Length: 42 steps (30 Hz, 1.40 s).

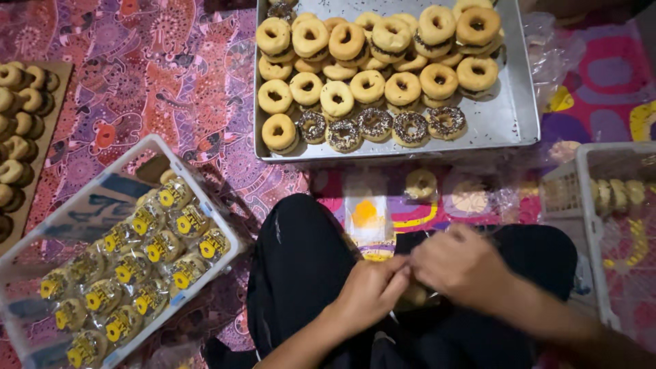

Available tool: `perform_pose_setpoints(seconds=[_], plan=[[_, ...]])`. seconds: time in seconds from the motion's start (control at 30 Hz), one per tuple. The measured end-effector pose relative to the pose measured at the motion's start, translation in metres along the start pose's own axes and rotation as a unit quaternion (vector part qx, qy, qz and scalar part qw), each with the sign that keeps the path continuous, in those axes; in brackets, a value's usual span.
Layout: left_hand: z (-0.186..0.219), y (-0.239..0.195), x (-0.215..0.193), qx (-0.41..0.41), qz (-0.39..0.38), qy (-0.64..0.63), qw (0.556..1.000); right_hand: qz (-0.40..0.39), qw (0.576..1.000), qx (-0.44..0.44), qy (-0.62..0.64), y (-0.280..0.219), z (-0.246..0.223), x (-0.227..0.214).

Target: The person sits on a patterned floor mat and repeatedly picks donuts from a metal tray, places them into clear plastic bags, and arranges the sealed bags into a white plastic crate. The donuts include plain and chocolate-sprinkled varieties.

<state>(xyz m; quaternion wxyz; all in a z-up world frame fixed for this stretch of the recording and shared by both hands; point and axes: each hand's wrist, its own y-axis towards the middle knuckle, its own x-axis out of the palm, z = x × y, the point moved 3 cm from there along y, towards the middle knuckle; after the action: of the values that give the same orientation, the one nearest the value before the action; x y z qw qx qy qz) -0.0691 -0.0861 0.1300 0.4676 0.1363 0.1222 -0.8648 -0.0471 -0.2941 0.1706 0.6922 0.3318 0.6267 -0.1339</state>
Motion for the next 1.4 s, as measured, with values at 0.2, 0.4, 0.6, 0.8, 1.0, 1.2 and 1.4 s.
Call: perform_pose_setpoints(seconds=[0.2,0.4,0.6,0.8,1.0,1.2,1.4], plan=[[0.016,0.006,-0.03,0.025,0.003,-0.073,0.997,0.08,0.985,0.15,0.031,0.007,0.036,-0.016],[0.013,0.002,-0.004,0.033,0.004,0.024,0.999,0.023,0.997,0.031,0.07,-0.011,-0.039,0.022],[0.02,-0.012,-0.025,0.016,-0.066,0.043,0.997,-0.016,0.989,0.115,-0.091,-0.032,0.029,0.036],[0.004,0.018,-0.019,0.198,-0.137,-0.159,0.957,-0.296,0.815,0.119,0.484,-0.042,-0.036,0.098],[-0.044,0.012,-0.004,0.051,0.187,-0.369,0.909,0.265,0.49,0.368,0.744,0.007,-0.079,0.113],[-0.089,-0.014,-0.06,0.033,0.465,-0.1,0.879,0.261,0.584,0.361,0.679,0.054,-0.027,0.181],[-0.138,-0.079,-0.074,-0.125,0.456,0.01,0.881,0.084,0.582,0.454,0.67,0.077,-0.075,0.274]])
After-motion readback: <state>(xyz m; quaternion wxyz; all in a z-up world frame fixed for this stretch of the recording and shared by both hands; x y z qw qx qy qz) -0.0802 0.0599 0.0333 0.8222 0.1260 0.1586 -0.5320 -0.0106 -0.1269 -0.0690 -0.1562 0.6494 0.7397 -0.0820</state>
